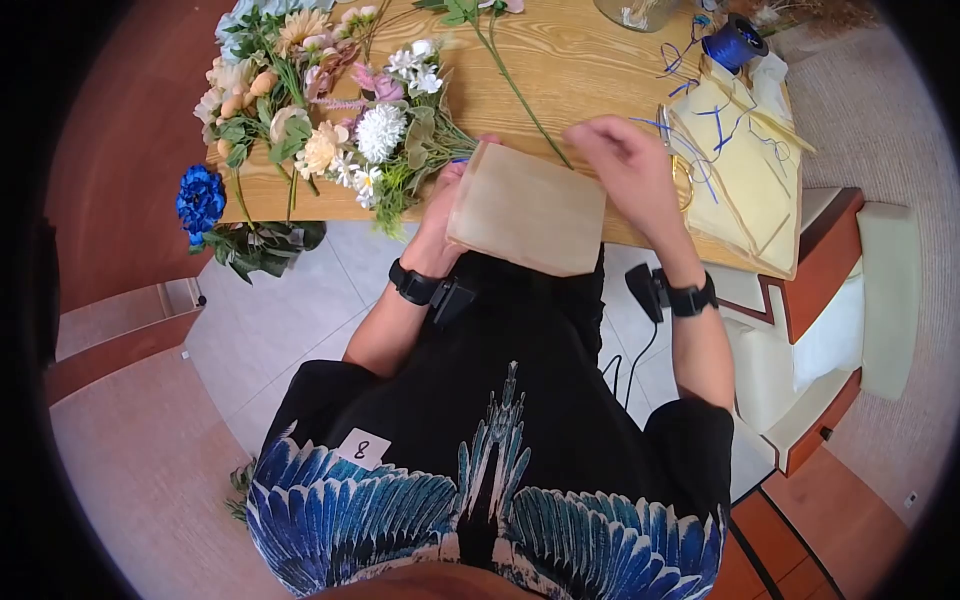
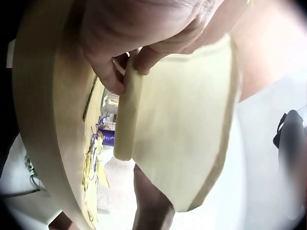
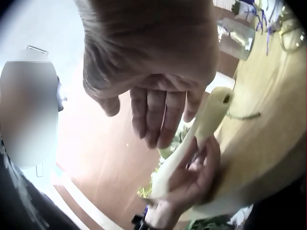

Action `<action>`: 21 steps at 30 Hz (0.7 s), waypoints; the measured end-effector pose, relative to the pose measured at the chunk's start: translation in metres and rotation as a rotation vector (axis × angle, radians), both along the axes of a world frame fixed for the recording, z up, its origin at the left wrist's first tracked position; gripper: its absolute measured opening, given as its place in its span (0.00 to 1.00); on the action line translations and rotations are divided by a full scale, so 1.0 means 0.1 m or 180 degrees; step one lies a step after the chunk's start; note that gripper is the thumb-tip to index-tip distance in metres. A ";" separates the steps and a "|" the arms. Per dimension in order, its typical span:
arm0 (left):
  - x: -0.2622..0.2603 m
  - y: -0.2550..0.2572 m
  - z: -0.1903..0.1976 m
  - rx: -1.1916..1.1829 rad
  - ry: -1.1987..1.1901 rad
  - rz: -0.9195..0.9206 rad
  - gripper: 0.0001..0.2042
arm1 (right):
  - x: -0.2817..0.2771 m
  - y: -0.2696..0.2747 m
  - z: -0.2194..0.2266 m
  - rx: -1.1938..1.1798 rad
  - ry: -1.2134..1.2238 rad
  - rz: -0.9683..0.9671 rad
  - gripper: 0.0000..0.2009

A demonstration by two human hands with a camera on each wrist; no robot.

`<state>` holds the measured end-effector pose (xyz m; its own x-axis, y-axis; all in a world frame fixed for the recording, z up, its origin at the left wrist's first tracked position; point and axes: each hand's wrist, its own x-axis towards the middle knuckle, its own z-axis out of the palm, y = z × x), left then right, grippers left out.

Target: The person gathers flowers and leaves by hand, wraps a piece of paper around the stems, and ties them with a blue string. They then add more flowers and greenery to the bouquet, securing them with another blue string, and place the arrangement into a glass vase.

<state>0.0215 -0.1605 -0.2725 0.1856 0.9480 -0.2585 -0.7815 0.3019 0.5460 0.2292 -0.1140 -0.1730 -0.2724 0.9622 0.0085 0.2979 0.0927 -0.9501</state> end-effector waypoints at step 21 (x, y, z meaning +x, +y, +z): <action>-0.17 0.02 0.36 -0.0328 -0.0298 -0.0658 0.15 | -0.14 0.17 -0.21 -0.1180 -0.0810 0.1237 0.13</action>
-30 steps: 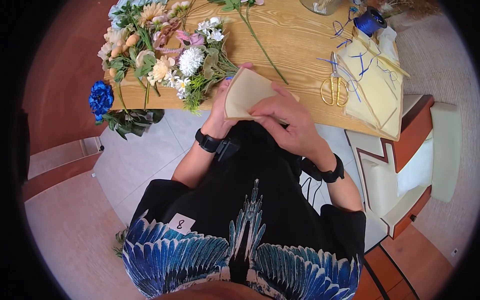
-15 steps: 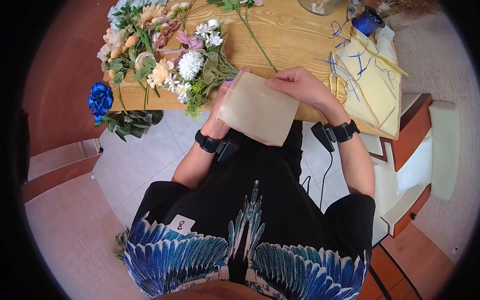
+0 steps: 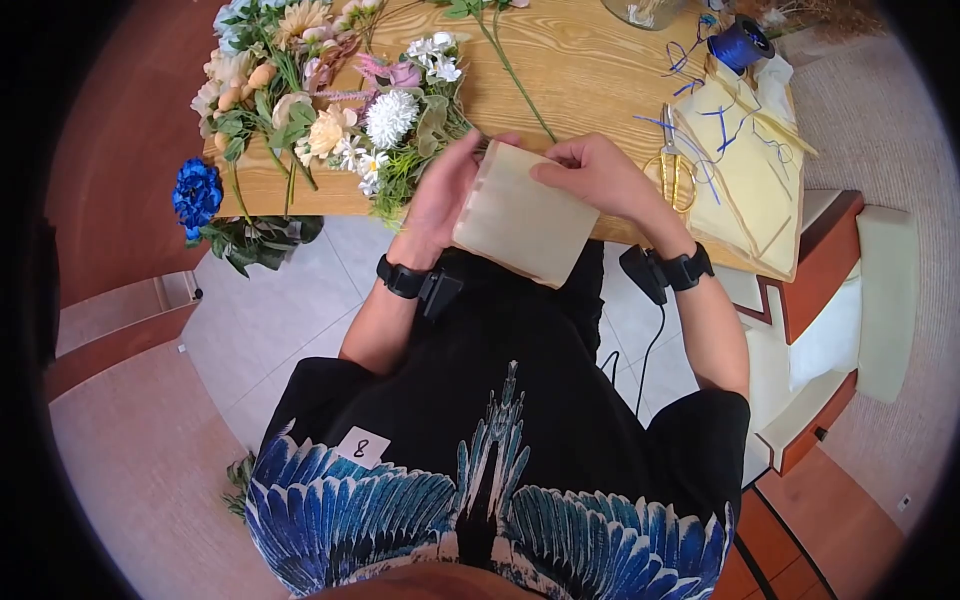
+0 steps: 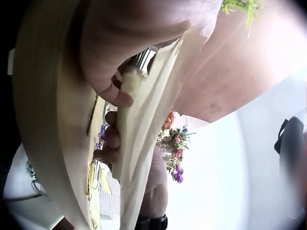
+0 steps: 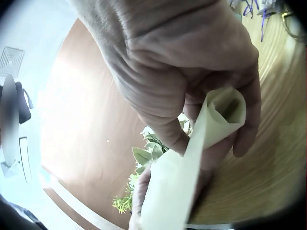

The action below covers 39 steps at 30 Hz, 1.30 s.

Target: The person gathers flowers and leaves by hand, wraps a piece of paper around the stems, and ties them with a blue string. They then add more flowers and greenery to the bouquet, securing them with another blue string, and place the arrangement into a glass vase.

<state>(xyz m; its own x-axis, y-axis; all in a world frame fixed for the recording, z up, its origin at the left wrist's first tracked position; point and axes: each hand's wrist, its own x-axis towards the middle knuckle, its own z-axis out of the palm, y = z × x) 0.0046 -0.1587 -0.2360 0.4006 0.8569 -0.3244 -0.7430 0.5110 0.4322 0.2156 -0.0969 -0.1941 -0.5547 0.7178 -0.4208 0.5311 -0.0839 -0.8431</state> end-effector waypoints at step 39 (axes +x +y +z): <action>-0.02 0.01 0.30 0.0577 0.1052 0.0694 0.14 | 0.09 -0.28 0.06 0.3318 0.0090 -0.0534 0.11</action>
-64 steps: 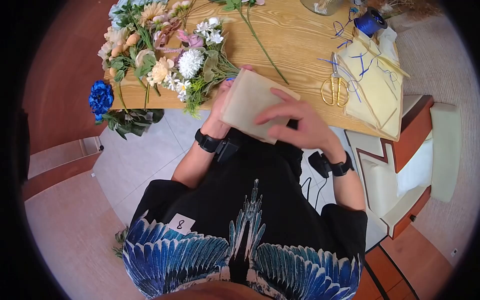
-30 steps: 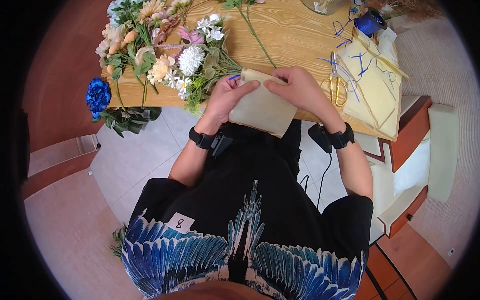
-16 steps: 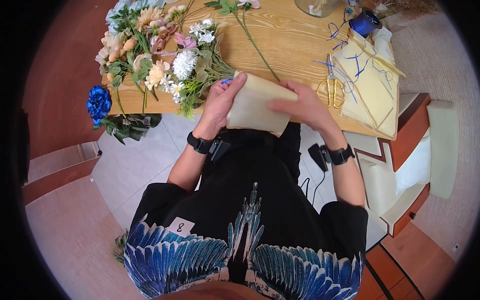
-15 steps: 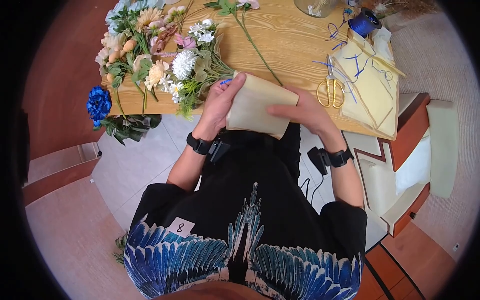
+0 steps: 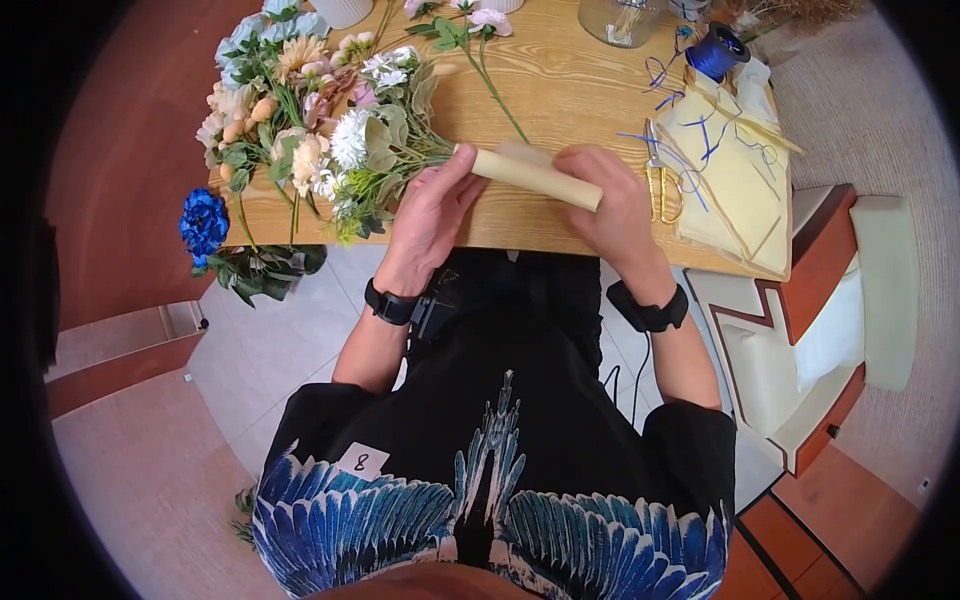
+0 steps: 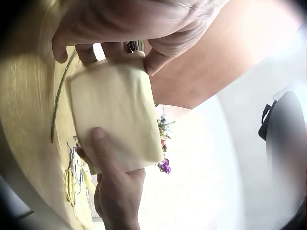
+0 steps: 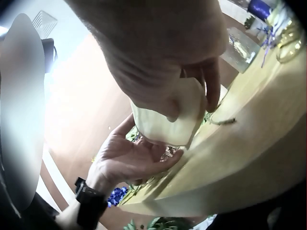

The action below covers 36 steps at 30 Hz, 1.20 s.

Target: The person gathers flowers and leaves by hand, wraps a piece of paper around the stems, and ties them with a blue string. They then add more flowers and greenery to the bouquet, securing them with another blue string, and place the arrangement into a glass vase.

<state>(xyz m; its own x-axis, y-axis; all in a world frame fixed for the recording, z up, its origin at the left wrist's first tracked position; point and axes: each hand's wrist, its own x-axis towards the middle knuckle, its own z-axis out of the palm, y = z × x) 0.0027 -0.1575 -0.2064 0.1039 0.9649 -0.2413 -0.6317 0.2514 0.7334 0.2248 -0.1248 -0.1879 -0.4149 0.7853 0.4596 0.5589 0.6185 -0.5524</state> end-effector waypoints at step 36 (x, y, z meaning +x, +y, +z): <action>0.26 -0.03 -0.30 -0.0119 -0.0772 0.0206 0.14 | 0.02 -0.22 0.49 -0.1094 0.0083 0.0712 0.12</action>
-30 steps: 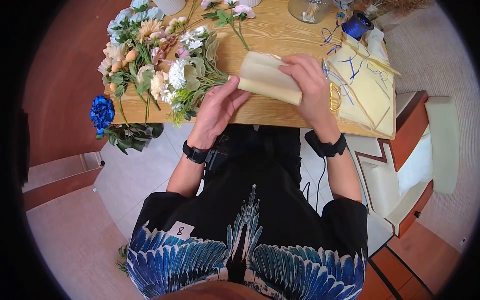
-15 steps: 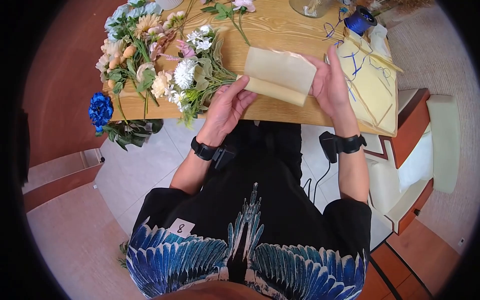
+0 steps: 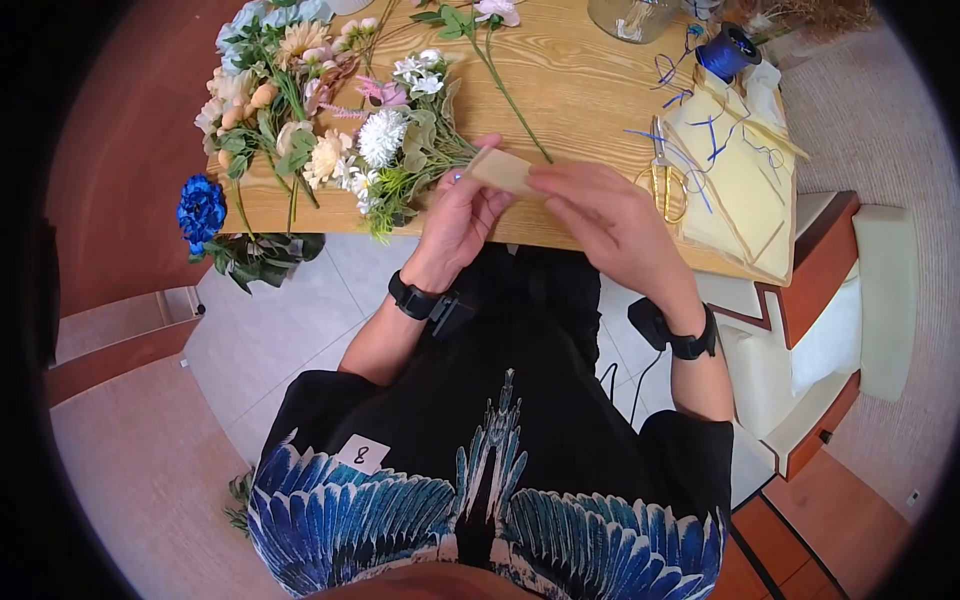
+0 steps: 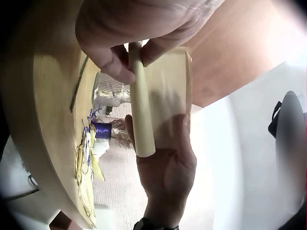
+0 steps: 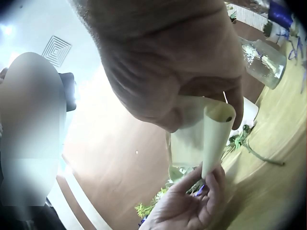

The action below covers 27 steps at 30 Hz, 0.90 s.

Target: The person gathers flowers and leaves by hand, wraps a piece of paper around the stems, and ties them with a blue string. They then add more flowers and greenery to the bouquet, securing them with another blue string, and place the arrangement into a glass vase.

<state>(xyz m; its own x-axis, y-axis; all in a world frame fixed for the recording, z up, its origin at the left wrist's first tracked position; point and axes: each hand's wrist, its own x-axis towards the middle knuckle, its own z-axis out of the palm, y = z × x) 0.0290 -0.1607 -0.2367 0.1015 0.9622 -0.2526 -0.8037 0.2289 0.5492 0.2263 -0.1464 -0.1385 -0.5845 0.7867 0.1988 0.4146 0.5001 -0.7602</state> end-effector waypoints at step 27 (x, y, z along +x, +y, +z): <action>-0.03 -0.02 0.05 0.0005 0.0161 -0.0462 0.16 | 0.05 -0.10 -0.27 0.1153 -0.0120 -0.0098 0.19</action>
<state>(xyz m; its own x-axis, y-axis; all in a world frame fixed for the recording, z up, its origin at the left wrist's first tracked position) 0.0257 -0.1632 -0.2314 0.2266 0.9388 -0.2595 -0.7335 0.3398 0.5887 0.2311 -0.1566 -0.1651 -0.5739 0.6865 0.4464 0.4581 0.7210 -0.5199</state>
